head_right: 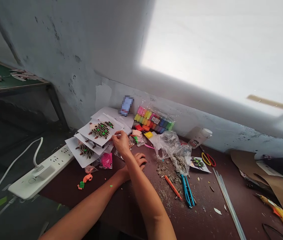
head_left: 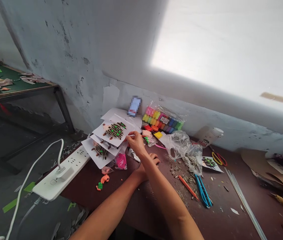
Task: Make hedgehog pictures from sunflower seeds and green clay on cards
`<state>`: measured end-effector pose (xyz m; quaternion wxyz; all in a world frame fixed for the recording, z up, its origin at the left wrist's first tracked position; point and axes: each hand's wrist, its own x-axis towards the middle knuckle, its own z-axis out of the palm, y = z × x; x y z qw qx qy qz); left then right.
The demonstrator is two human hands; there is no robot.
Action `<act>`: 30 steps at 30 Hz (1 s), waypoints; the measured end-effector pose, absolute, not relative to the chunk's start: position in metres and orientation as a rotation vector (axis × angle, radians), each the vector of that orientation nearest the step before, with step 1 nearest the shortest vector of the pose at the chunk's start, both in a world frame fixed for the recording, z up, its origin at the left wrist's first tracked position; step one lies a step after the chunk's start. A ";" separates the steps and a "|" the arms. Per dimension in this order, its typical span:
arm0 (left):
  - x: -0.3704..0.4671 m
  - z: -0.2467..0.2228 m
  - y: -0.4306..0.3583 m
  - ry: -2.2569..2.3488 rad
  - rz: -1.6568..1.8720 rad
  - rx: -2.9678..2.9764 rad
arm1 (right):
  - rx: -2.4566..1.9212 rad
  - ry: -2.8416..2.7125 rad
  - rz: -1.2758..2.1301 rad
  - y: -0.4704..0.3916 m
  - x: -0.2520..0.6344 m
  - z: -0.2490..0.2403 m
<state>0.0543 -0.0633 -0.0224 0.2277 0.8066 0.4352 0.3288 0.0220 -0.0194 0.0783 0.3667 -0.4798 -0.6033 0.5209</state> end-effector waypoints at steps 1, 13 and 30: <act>0.054 -0.022 -0.063 1.193 0.895 2.224 | -1.240 -1.561 1.321 -0.019 0.022 0.079; 0.049 -0.015 -0.069 1.160 0.875 2.227 | -1.267 -1.703 1.221 -0.026 0.054 0.083; 0.047 -0.009 -0.068 1.408 0.848 2.382 | -1.440 -1.417 1.044 -0.044 0.192 0.026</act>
